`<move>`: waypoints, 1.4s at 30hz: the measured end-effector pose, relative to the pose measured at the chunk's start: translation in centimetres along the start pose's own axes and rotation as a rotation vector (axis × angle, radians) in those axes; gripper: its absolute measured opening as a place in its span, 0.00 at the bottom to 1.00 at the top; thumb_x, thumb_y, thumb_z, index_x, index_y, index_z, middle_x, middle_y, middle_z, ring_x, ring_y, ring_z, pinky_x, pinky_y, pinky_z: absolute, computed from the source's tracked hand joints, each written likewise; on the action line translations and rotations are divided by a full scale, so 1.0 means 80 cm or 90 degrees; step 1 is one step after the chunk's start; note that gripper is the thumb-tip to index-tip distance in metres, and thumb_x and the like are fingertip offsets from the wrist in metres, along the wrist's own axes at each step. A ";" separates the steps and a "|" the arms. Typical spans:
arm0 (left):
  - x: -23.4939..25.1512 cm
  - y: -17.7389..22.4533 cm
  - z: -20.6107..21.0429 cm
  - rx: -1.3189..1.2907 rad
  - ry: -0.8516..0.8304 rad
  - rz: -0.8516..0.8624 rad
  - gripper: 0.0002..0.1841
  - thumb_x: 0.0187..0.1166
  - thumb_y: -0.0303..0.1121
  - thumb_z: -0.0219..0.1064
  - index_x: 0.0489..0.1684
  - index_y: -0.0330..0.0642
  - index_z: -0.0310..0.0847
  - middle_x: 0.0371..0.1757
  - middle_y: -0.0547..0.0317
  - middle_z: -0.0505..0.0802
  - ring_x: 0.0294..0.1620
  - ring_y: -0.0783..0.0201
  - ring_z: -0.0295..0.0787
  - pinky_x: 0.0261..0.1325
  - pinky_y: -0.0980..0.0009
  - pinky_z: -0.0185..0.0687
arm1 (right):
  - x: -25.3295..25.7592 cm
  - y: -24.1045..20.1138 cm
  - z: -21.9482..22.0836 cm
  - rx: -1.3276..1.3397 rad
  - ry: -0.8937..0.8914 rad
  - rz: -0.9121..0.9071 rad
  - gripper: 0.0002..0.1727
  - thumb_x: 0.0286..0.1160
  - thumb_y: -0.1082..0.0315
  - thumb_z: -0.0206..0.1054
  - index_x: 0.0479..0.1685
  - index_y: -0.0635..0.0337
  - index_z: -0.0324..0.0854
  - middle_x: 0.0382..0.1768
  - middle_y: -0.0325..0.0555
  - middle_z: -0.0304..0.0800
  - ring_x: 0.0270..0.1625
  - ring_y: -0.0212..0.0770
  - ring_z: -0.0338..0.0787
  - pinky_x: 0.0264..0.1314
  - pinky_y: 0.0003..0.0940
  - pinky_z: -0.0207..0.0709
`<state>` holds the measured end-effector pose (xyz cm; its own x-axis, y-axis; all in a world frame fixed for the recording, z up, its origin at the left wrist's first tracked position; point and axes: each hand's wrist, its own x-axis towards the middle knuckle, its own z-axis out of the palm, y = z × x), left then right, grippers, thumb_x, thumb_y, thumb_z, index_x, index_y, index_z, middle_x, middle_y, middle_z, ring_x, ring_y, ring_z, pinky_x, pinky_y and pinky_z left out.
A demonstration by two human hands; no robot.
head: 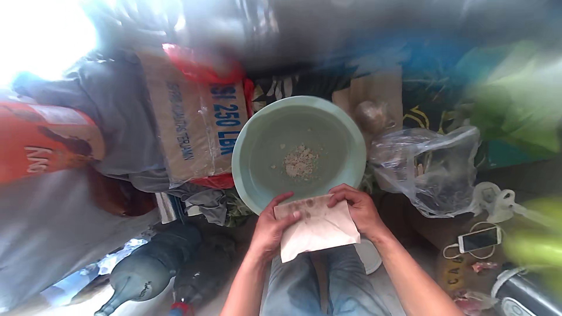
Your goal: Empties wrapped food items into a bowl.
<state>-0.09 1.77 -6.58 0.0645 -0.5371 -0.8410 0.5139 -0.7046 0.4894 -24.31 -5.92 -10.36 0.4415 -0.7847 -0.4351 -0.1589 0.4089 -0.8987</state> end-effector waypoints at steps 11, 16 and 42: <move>0.012 0.006 -0.015 0.390 0.057 0.245 0.13 0.71 0.31 0.80 0.49 0.44 0.85 0.42 0.66 0.97 0.43 0.72 0.95 0.51 0.69 0.94 | 0.036 -0.033 0.055 -0.511 -0.095 -0.213 0.20 0.87 0.47 0.61 0.66 0.42 0.90 0.71 0.32 0.89 0.81 0.40 0.80 0.90 0.55 0.64; 0.017 0.014 -0.029 0.643 -0.007 0.592 0.12 0.84 0.37 0.69 0.53 0.41 0.92 0.50 0.58 0.97 0.53 0.67 0.96 0.60 0.68 0.92 | 0.052 -0.044 0.075 -0.605 -0.088 -0.313 0.12 0.86 0.58 0.65 0.43 0.45 0.94 0.41 0.31 0.98 0.48 0.31 0.94 0.68 0.38 0.82; 0.058 -0.084 -0.234 0.370 0.618 0.261 0.32 0.79 0.24 0.62 0.78 0.15 0.53 0.71 0.24 0.75 0.71 0.50 0.77 0.73 0.68 0.76 | -0.019 0.016 -0.232 -0.410 0.577 0.300 0.13 0.85 0.69 0.63 0.59 0.64 0.86 0.52 0.51 0.95 0.54 0.43 0.95 0.64 0.44 0.88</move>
<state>12.75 12.67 -18.09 0.8783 -0.3727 -0.2995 -0.1415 -0.8010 0.5818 -41.56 -12.89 -11.87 -0.5168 -0.7689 -0.3765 -0.6630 0.6377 -0.3922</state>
